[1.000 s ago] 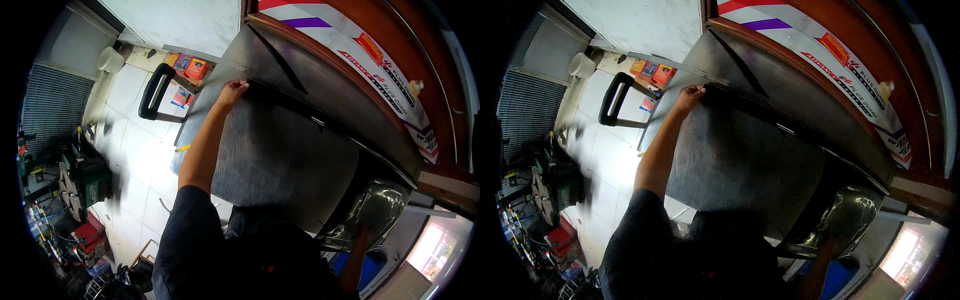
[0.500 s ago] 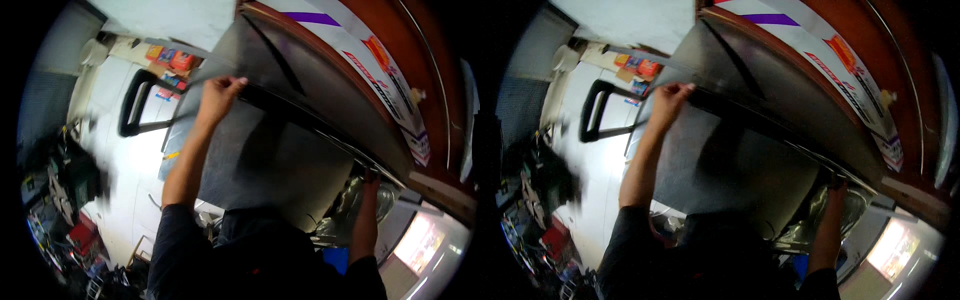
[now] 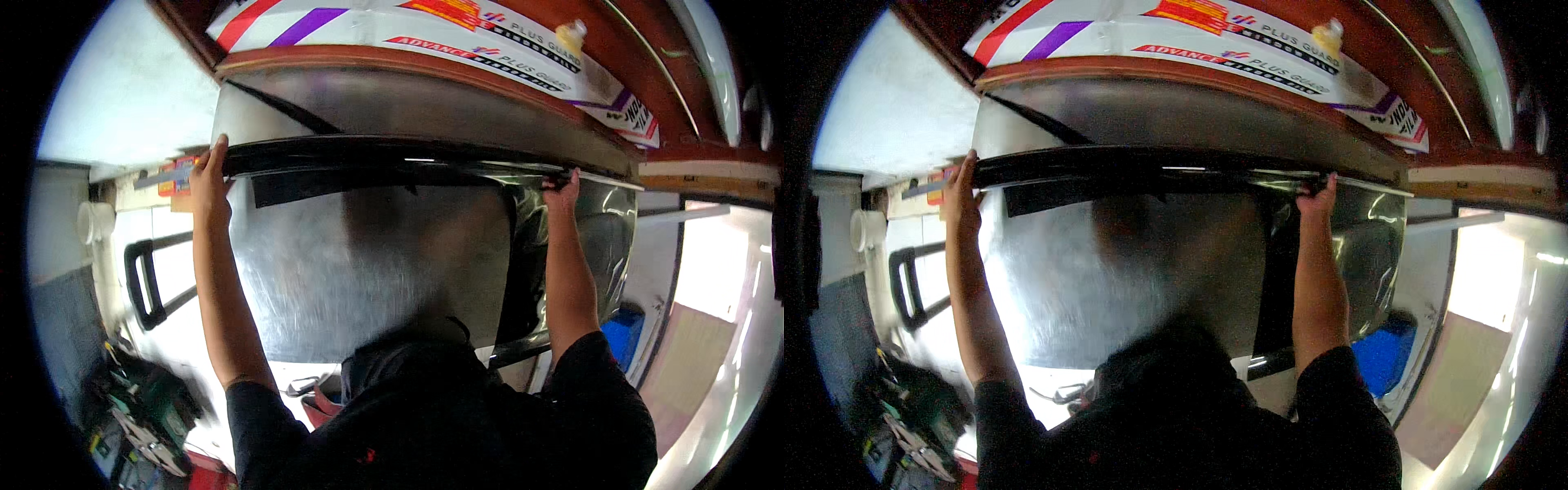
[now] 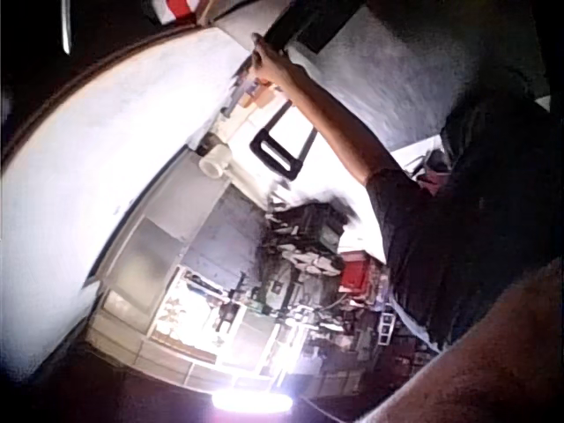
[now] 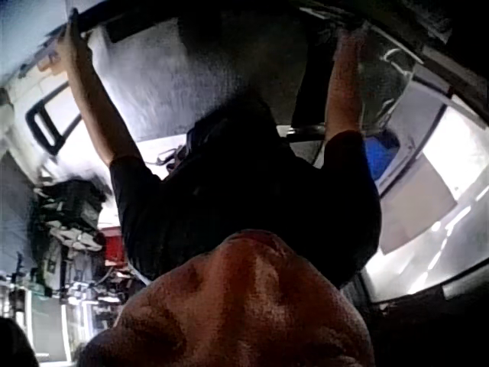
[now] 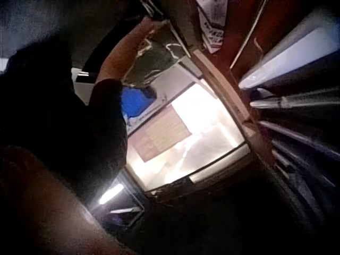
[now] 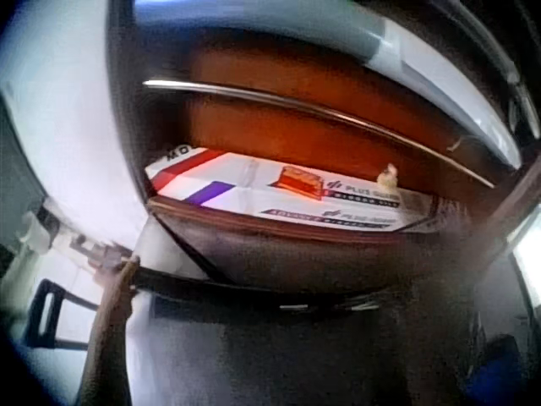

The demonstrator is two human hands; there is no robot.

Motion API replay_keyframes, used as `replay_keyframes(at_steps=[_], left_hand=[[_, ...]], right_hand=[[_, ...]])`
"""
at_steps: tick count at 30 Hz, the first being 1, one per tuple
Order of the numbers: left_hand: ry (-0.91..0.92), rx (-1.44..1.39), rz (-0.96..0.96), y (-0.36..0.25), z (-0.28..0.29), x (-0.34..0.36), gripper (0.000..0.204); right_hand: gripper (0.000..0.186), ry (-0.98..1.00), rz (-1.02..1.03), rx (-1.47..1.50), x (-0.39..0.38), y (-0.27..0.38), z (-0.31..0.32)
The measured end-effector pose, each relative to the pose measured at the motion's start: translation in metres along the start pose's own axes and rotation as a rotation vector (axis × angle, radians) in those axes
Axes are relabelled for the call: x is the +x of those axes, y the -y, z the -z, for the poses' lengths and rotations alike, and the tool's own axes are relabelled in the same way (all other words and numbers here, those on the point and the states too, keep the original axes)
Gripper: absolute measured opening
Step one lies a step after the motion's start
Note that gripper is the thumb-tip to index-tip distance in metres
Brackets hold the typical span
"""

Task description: The person applies a black tint film to a car window. They position the film on the glass, use a squeegee to smooth it out, and trim the edges with a knife. The person then moves to a workbench to continue trimming and smoothing the film.

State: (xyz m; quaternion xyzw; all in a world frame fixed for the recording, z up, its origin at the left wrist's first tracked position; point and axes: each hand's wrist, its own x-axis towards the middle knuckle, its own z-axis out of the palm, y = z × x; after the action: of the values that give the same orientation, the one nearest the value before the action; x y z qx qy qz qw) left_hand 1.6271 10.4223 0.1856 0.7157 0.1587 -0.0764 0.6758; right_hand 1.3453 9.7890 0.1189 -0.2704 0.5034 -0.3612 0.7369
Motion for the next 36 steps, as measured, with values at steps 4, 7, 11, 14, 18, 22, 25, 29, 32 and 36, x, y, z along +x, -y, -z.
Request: replay_keyframes(at_steps=[4,7,11,14,18,22,25,29,32,36], left_hand=[[0.164,-0.164,-0.084,0.043,0.008,0.031,0.048],[0.076,-0.247,0.049,0.039,-0.012,0.042,0.041],[0.097,-0.36,0.141,0.034,-0.02,0.063,0.045],[0.071,-0.236,0.183,0.027,-0.042,0.08,0.049],[0.166,-0.188,0.198,0.032,-0.037,0.117,0.047],[0.178,-0.098,0.074,0.033,-0.044,0.135,0.042],[0.131,-0.093,0.172,0.042,-0.041,0.156,0.044],[0.164,-0.068,0.116,0.031,-0.077,0.152,0.048],[0.087,-0.01,0.18,0.027,-0.082,0.141,0.051],[0.115,-0.088,0.107,0.027,-0.088,0.147,0.052]], right_hand=[[0.048,0.058,-0.085,0.189,-0.007,0.004,-0.019],[0.049,0.135,-0.154,0.354,0.042,0.004,0.002],[0.039,0.265,-0.147,0.354,0.078,-0.006,-0.001],[0.029,0.157,-0.107,0.191,0.08,-0.004,-0.021],[0.017,0.058,-0.069,0.169,0.096,-0.006,-0.04],[0.04,0.059,-0.07,0.281,0.129,-0.011,-0.047],[0.075,-0.001,-0.118,0.263,0.125,-0.004,-0.068],[0.054,-0.02,-0.065,0.414,0.125,0.017,-0.067],[0.025,-0.1,-0.027,0.466,0.101,0.037,-0.078],[0.027,0.089,0.103,0.431,0.142,0.043,-0.047]])
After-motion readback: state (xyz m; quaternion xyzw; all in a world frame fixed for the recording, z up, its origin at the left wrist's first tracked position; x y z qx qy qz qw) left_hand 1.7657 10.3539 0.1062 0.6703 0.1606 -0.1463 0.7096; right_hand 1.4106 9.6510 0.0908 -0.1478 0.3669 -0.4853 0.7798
